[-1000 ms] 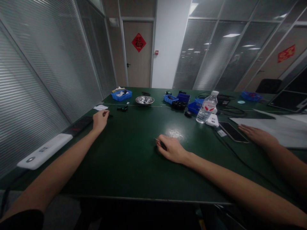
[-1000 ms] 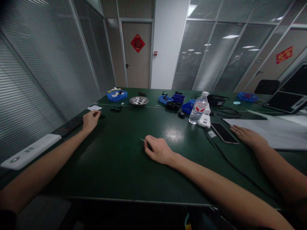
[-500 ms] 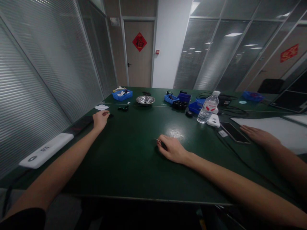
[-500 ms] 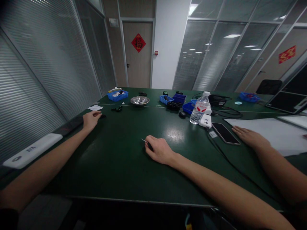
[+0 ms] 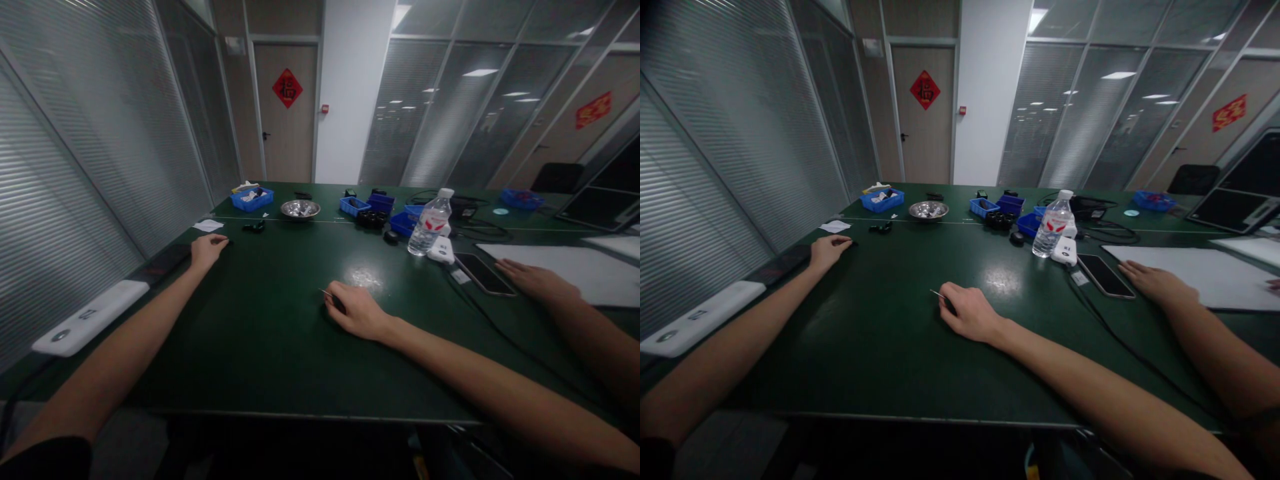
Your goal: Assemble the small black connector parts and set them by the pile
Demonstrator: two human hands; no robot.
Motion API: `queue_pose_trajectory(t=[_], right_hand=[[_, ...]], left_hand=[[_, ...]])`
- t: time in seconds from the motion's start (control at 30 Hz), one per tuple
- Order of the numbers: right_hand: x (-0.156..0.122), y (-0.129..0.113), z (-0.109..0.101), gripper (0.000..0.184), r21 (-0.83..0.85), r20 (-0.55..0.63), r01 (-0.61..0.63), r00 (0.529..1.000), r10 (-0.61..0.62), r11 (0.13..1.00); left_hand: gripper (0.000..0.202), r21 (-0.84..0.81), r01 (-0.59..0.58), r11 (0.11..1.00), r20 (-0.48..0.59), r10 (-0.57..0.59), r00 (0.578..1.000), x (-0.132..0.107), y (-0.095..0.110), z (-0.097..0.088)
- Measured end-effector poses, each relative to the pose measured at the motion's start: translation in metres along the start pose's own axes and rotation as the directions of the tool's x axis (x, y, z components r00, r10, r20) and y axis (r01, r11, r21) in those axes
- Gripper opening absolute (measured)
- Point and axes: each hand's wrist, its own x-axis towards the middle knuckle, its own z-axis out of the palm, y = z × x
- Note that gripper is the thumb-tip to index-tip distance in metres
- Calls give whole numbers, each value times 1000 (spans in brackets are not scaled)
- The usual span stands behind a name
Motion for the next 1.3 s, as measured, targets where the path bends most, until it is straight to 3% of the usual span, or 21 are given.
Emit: queue_pose_trajectory(t=[0.27,0.67,0.97,1.13,1.3], right_hand=[[1,2,1,3,-7,-3,6,1000,-7,1000],[1,1,0,2,-18,-4,5,1000,-5,1000],[1,1,0,2,-13,4,17,1000,-17,1000],[1,2,3,1,-33,-4,9,1000,-9,999],[1,2,2,1,-28,-2,9,1000,-9,1000]], left_hand=[[29,-34,46,998,17,-46,999,2,-3,2],[28,-9,7,1000,21,-6,1000,6,-9,6],[33,130,-180,975,-17,183,983,-5,5,3],[33,218,-316,923,56,311,949,-14,11,6],[34,238,-362,901,106,346,932,-14,10,8]])
